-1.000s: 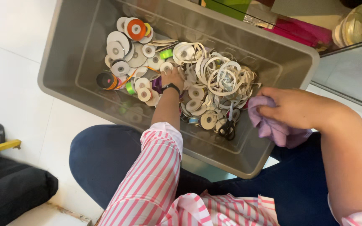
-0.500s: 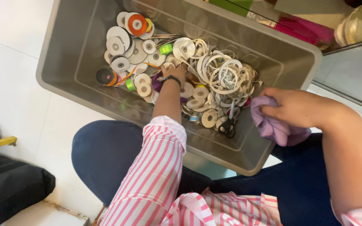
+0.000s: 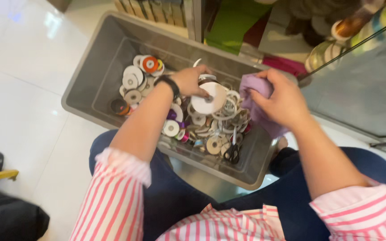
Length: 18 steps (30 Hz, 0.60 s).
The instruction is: The person sits on the floor and uses scissors to cut ribbons from various spools held in a plastic bin. They cut a green ribbon, then a yellow ribbon, and later a pink ribbon, placing the cut pieces into the bin. The person also wipes a spool with a purple cloth and places spools onto a nearby shelf.
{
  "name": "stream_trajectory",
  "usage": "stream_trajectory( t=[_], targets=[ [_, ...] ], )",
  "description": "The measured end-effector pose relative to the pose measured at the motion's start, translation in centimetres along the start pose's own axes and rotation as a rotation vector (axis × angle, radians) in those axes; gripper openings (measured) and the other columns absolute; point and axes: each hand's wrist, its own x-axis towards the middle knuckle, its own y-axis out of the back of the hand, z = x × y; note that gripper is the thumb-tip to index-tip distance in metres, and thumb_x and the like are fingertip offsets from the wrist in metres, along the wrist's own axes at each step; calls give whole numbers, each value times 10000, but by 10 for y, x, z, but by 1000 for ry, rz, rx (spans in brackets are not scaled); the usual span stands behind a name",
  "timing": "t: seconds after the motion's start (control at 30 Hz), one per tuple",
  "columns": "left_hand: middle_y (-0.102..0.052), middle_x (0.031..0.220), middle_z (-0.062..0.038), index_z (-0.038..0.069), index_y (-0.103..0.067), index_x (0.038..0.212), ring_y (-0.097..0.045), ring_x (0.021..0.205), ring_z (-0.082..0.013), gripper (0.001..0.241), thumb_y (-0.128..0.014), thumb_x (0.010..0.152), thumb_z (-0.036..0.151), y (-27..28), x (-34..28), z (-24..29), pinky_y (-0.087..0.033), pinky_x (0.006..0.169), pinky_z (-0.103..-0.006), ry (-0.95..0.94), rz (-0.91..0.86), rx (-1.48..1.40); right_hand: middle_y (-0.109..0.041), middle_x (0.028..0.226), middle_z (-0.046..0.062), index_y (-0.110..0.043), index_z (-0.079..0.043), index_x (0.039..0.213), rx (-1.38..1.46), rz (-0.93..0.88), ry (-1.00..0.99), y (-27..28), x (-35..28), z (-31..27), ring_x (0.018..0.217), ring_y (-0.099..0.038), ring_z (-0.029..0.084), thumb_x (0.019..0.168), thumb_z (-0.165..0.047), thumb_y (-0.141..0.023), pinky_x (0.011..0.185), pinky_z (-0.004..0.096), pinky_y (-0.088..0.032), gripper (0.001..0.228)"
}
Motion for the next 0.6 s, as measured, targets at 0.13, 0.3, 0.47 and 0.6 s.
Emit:
stream_trajectory(
  t=[0.13, 0.3, 0.47, 0.6],
  targets=[
    [-671, 1517, -337, 68, -550, 1634, -602, 1462, -534, 911, -904, 844, 353, 6, -63, 65, -483, 1254, -623, -86, 292, -491, -780, 1249, -3, -801, -283, 1218, 75, 355, 349, -34, -8, -5, 1173, -776, 319, 802, -295, -961, 948, 503, -642, 445],
    [-776, 1411, -153, 187, -672, 1553, -694, 1395, -383, 806, -894, 820, 441, -25, -60, 82, -573, 1172, -506, 43, 399, -647, -785, 1186, -131, -838, -360, 1124, 52, 493, 382, -51, 10, -5, 1127, -787, 204, 823, -347, -949, 915, 405, -652, 320],
    [-795, 1394, -120, 206, -688, 1550, -715, 1380, -347, 786, -901, 826, 422, -17, -64, 89, -582, 1145, -474, 71, 516, -755, -807, 1107, -16, -841, -202, 1048, 245, 641, 396, -43, 18, -14, 1094, -813, 295, 802, -124, -937, 901, 406, -653, 275],
    [-783, 1360, -241, 86, -688, 1519, -732, 1330, -395, 692, -872, 858, 172, -14, -69, 91, -615, 1104, -485, -13, 711, -939, -824, 1119, -35, -848, -271, 1061, 158, 437, 423, -51, 10, -36, 1037, -825, 310, 768, -200, -937, 864, 441, -661, 314]
  ],
)
